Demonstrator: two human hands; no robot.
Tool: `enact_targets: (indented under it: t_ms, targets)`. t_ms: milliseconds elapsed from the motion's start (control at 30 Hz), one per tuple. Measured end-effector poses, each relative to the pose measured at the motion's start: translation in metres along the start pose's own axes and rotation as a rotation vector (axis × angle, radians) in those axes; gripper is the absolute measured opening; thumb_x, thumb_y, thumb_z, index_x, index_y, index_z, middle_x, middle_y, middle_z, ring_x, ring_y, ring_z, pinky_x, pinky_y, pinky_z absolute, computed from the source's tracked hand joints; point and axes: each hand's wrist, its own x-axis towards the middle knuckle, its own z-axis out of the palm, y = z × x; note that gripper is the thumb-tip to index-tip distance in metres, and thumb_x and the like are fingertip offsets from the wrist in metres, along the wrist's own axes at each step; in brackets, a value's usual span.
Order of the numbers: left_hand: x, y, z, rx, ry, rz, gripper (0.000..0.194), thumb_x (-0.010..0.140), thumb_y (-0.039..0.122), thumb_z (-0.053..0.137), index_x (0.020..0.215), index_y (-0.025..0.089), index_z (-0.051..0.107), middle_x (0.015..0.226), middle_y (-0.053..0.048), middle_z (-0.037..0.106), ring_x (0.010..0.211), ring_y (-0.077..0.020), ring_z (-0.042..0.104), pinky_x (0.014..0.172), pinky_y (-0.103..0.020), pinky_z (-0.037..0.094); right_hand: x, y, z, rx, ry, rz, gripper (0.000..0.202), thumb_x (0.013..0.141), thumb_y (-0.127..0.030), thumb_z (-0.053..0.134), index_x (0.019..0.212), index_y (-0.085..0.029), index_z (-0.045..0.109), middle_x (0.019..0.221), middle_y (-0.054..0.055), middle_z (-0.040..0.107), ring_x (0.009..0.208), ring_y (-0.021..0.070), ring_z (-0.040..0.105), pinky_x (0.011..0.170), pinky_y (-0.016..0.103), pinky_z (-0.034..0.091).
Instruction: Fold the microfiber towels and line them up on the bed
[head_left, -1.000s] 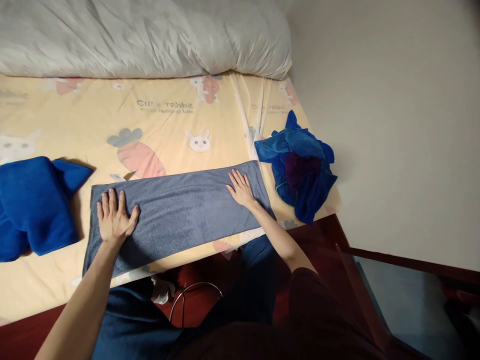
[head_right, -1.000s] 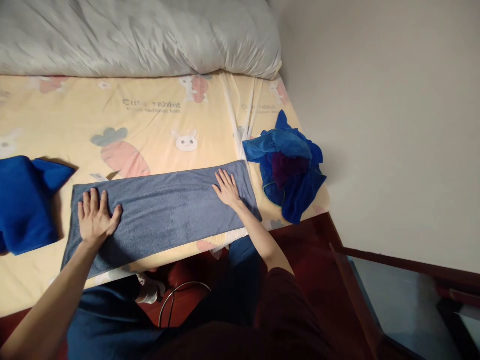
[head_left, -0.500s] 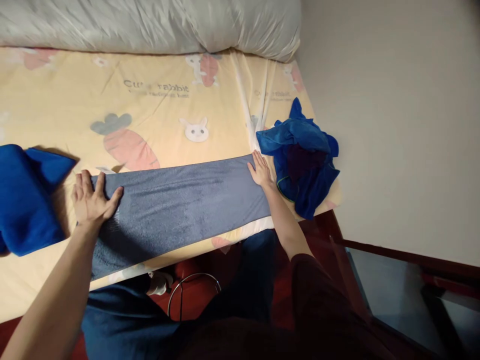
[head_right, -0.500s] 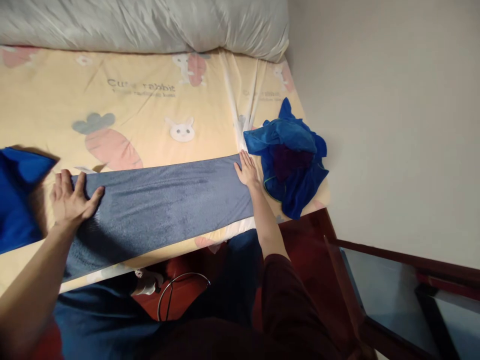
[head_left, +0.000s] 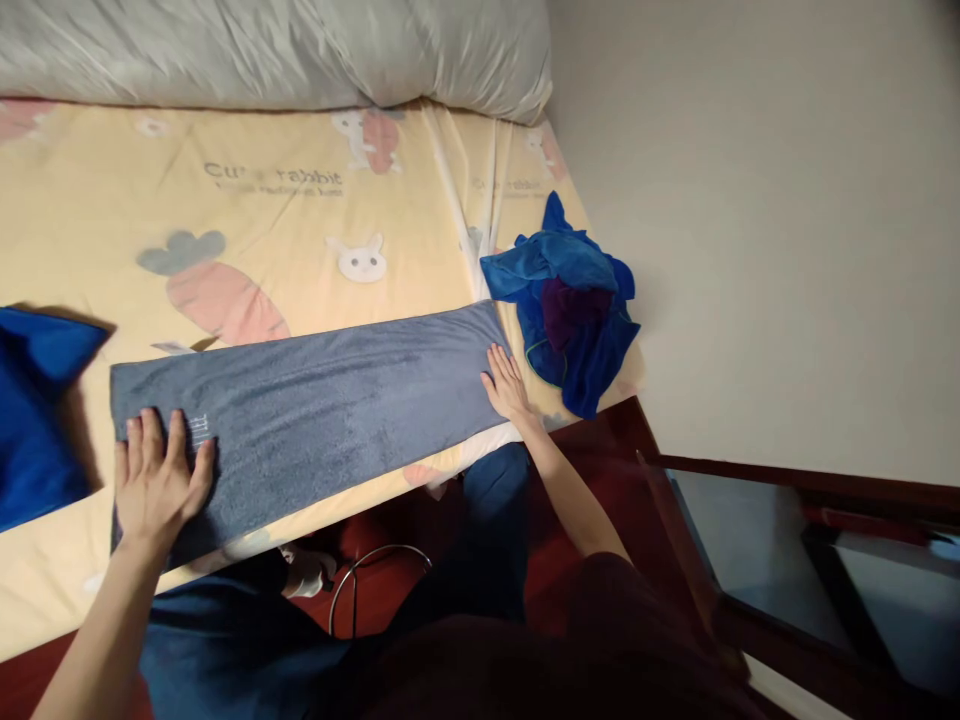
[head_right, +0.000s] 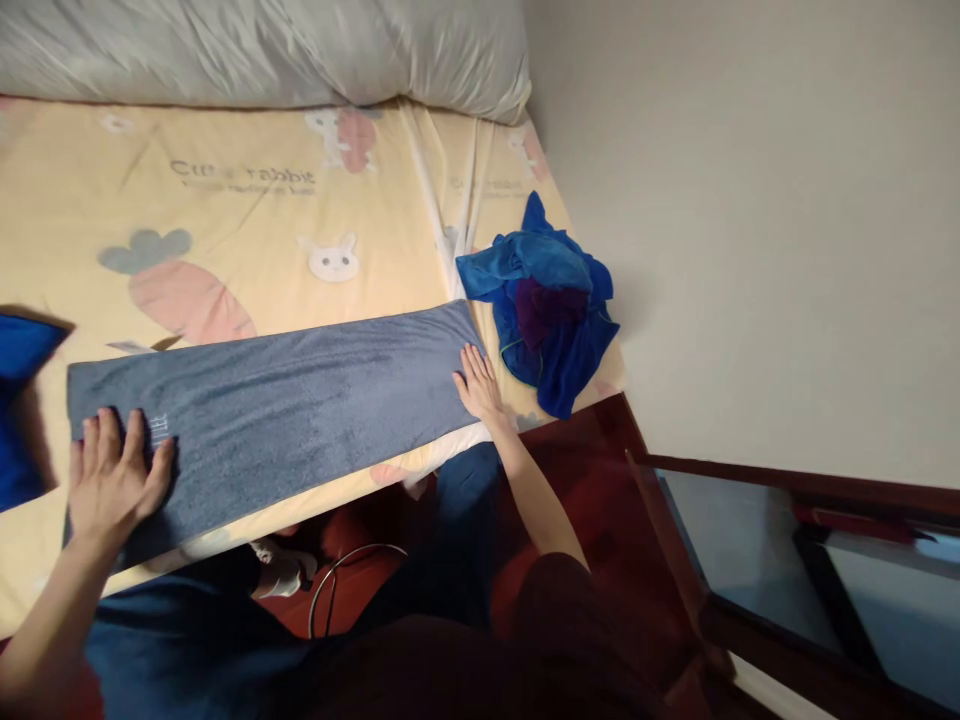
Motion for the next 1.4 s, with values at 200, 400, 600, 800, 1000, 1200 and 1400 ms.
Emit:
enact_targets:
  t_ms: [200, 400, 600, 800, 1000, 1200, 1400]
  targets:
    - [-0.013, -0.005, 0.009, 0.023, 0.043, -0.045, 0.071, 0.099, 0.05, 0.025, 0.163, 0.018, 0.027, 0.172, -0.009, 0.014, 0.16, -0.0252, 0.01, 0.128, -0.05, 0.009, -0.005, 0.018, 0.01, 0.007, 0.052, 0.095, 0.062, 0.107, -0.038, 0.022, 0.165, -0.014, 0.022, 0.17, 0.009, 0.023, 0.159, 0.0204, 0.017, 0.13, 0.05, 0.014]
    - [-0.014, -0.011, 0.004, 0.044, -0.023, -0.036, 0.071, 0.101, 0.047, 0.028, 0.159, 0.007, 0.034, 0.17, -0.019, 0.016, 0.16, -0.0294, 0.007, 0.128, -0.053, 0.01, -0.017, 0.004, 0.009, 0.025, 0.097, 0.091, 0.064, 0.106, -0.04, 0.019, 0.163, -0.011, 0.027, 0.17, 0.013, 0.024, 0.159, 0.0251, 0.016, 0.128, 0.054, 0.016]
    - [-0.09, -0.017, -0.007, 0.041, -0.014, -0.091, 0.068, 0.102, 0.045, 0.026, 0.161, 0.009, 0.032, 0.17, -0.018, 0.018, 0.16, -0.0285, 0.008, 0.128, -0.053, 0.013, -0.094, 0.024, 0.016, 0.082, 0.322, 0.315, 0.06, 0.102, -0.042, 0.026, 0.145, -0.014, 0.058, 0.152, 0.02, 0.052, 0.143, 0.0358, 0.044, 0.113, 0.058, 0.04]
    - [-0.187, -0.019, -0.009, -0.021, 0.029, -0.185, 0.07, 0.101, 0.045, 0.027, 0.163, 0.014, 0.027, 0.17, -0.017, 0.019, 0.159, -0.0301, 0.012, 0.128, -0.055, 0.015, -0.127, 0.03, 0.011, 0.181, 0.401, 0.433, 0.044, 0.096, -0.044, 0.043, 0.102, -0.023, 0.08, 0.108, 0.021, 0.073, 0.109, 0.0386, 0.063, 0.096, 0.057, 0.05]
    - [-0.238, -0.03, -0.002, -0.127, 0.111, -0.209, 0.073, 0.098, 0.042, 0.039, 0.165, 0.019, 0.022, 0.171, -0.014, 0.018, 0.158, -0.0344, 0.014, 0.127, -0.058, 0.021, -0.107, 0.027, -0.012, 0.341, 0.126, 0.57, 0.032, 0.091, -0.038, 0.058, 0.095, -0.017, 0.082, 0.1, 0.016, 0.079, 0.098, 0.03, 0.071, 0.089, 0.036, 0.052]
    - [-0.258, -0.045, 0.009, -0.118, 0.167, -0.176, 0.07, 0.099, 0.042, 0.042, 0.161, 0.011, 0.032, 0.171, -0.017, 0.016, 0.157, -0.0374, 0.017, 0.127, -0.055, 0.023, -0.115, 0.034, -0.027, 0.265, -0.081, 0.7, 0.032, 0.095, -0.04, 0.058, 0.106, -0.021, 0.081, 0.111, 0.014, 0.078, 0.097, 0.0243, 0.072, 0.079, 0.027, 0.049]
    - [-0.238, -0.037, 0.003, -0.063, 0.148, -0.097, 0.063, 0.102, 0.041, 0.037, 0.16, 0.013, 0.035, 0.171, -0.017, 0.017, 0.158, -0.0365, 0.016, 0.126, -0.058, 0.023, -0.109, 0.028, -0.034, 0.164, -0.089, 0.712, 0.031, 0.091, -0.035, 0.059, 0.103, -0.018, 0.081, 0.116, 0.019, 0.074, 0.114, 0.0324, 0.065, 0.091, 0.039, 0.05]
